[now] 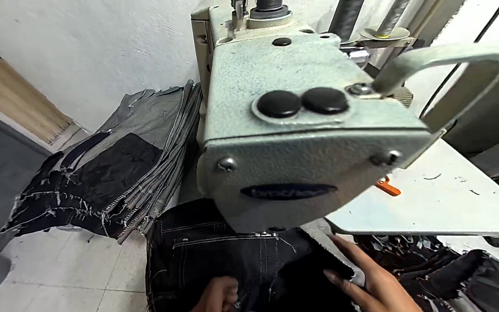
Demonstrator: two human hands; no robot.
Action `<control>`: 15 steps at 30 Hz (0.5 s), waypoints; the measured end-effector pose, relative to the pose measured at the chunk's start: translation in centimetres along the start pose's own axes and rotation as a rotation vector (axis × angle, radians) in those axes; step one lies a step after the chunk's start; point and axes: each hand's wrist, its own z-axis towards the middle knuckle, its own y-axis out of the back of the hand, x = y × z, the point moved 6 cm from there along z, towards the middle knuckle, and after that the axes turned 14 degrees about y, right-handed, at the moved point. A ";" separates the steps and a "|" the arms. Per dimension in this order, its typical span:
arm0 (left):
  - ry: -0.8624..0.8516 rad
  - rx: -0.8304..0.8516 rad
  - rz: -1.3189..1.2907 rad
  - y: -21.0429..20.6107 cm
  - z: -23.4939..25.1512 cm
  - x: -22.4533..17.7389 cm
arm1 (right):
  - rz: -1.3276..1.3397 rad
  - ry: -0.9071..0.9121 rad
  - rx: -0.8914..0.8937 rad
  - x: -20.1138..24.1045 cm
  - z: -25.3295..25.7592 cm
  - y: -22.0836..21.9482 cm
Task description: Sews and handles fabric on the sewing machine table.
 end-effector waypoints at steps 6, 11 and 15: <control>0.085 -0.234 -0.276 -3.0 1.9 -1.7 | 0.309 -0.050 -0.358 -3.4 0.1 -1.7; 0.125 -0.402 -0.256 -4.0 3.8 -2.1 | 0.578 -0.091 -0.452 -4.6 1.7 0.3; 0.123 -0.369 -0.385 -1.9 3.9 -1.9 | 0.451 0.181 -0.205 -3.8 3.1 5.0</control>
